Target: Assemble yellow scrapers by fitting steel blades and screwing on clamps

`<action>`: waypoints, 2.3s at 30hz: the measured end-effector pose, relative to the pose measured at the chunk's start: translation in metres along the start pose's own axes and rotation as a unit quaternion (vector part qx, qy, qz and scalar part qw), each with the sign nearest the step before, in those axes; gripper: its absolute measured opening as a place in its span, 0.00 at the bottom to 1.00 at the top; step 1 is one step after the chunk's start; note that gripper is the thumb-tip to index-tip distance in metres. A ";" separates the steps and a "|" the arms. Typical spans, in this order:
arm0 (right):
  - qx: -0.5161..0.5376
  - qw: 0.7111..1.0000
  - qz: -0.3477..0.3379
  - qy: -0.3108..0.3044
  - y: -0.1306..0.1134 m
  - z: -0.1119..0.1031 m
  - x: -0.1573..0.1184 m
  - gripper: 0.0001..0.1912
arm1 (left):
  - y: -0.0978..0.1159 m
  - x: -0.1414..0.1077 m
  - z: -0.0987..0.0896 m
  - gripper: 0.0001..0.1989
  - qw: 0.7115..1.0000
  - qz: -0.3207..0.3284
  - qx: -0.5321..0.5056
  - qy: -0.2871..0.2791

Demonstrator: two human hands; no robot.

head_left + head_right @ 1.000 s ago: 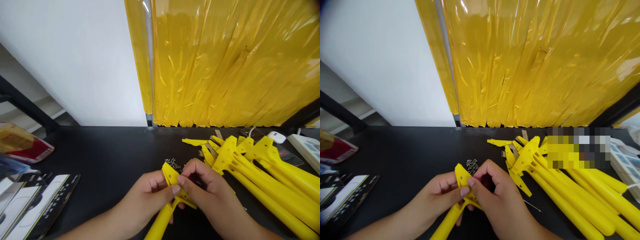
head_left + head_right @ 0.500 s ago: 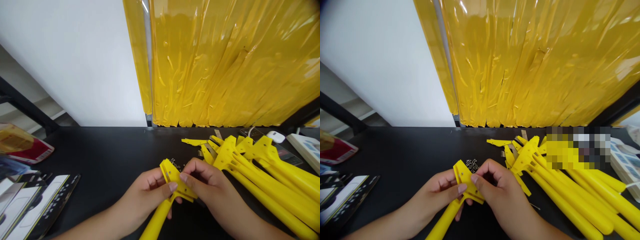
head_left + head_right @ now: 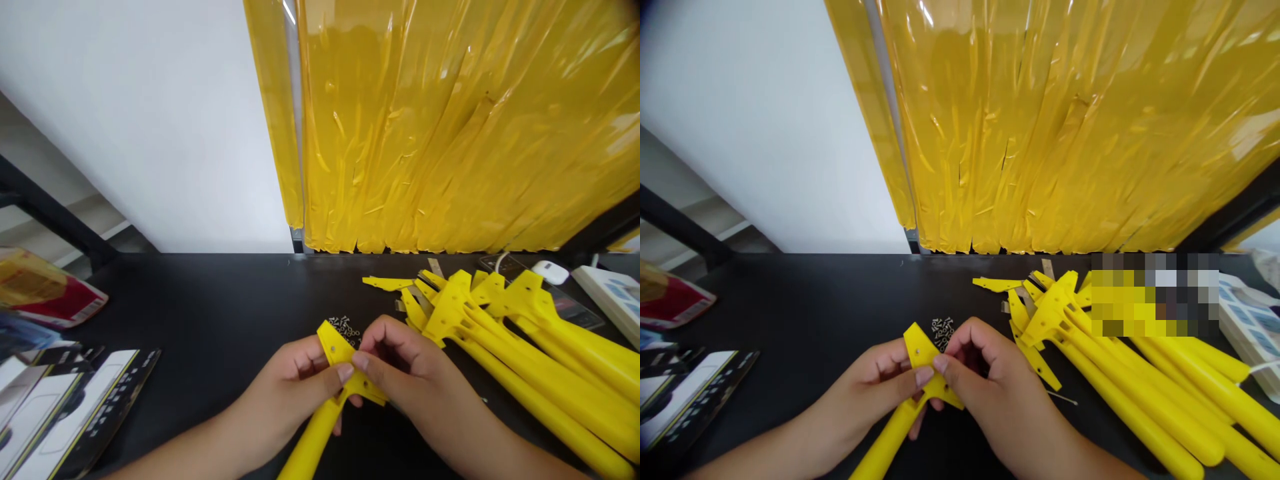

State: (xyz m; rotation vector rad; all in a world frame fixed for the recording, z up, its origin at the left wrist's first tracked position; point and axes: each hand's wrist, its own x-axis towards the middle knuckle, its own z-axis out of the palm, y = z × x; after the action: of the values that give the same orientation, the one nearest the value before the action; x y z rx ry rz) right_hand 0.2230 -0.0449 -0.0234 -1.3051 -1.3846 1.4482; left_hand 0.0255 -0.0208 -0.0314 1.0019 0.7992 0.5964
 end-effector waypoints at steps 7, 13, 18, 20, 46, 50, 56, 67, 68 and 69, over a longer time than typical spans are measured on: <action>-0.182 0.982 0.016 -0.037 -0.020 -0.024 -0.012 0.14 | 0.006 -0.002 -0.001 0.12 0.998 0.028 -0.035 0.050; -0.120 0.990 0.063 -0.039 -0.014 -0.031 -0.008 0.18 | 0.005 -0.002 -0.002 0.12 0.995 0.044 -0.046 0.080; -0.060 0.997 0.039 0.005 -0.005 -0.027 -0.005 0.12 | 0.007 -0.001 0.000 0.11 0.995 0.051 -0.043 0.078; -0.052 0.998 0.022 0.017 -0.005 -0.026 -0.005 0.11 | 0.007 -0.001 0.000 0.11 0.995 0.049 -0.042 0.076; -0.104 0.990 -0.093 -0.009 0.000 -0.019 -0.008 0.17 | 0.006 -0.002 -0.002 0.11 0.995 0.057 -0.034 0.071; -0.114 0.989 -0.089 -0.016 -0.001 -0.021 -0.009 0.18 | 0.008 -0.003 0.000 0.11 0.995 0.053 -0.047 0.074; -0.184 0.979 -0.082 -0.007 -0.008 -0.036 -0.009 0.21 | 0.009 -0.003 -0.001 0.13 0.994 0.050 -0.059 0.080; -0.148 0.980 -0.104 -0.088 -0.021 -0.037 0.000 0.15 | 0.008 -0.005 -0.002 0.13 0.996 0.038 -0.057 0.057; -0.142 0.981 -0.102 -0.089 -0.020 -0.037 0.000 0.14 | 0.008 -0.004 -0.002 0.14 0.996 0.036 -0.055 0.055; -0.137 0.982 -0.099 -0.089 -0.020 -0.038 0.000 0.14 | 0.008 -0.004 -0.002 0.14 0.996 0.036 -0.055 0.053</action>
State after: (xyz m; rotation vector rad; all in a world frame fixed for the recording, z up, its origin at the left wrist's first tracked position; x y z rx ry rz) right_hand 0.2567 -0.0328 -0.0006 -1.1835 -1.8309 1.2979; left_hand 0.0206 -0.0196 -0.0235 0.9062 0.8169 0.7528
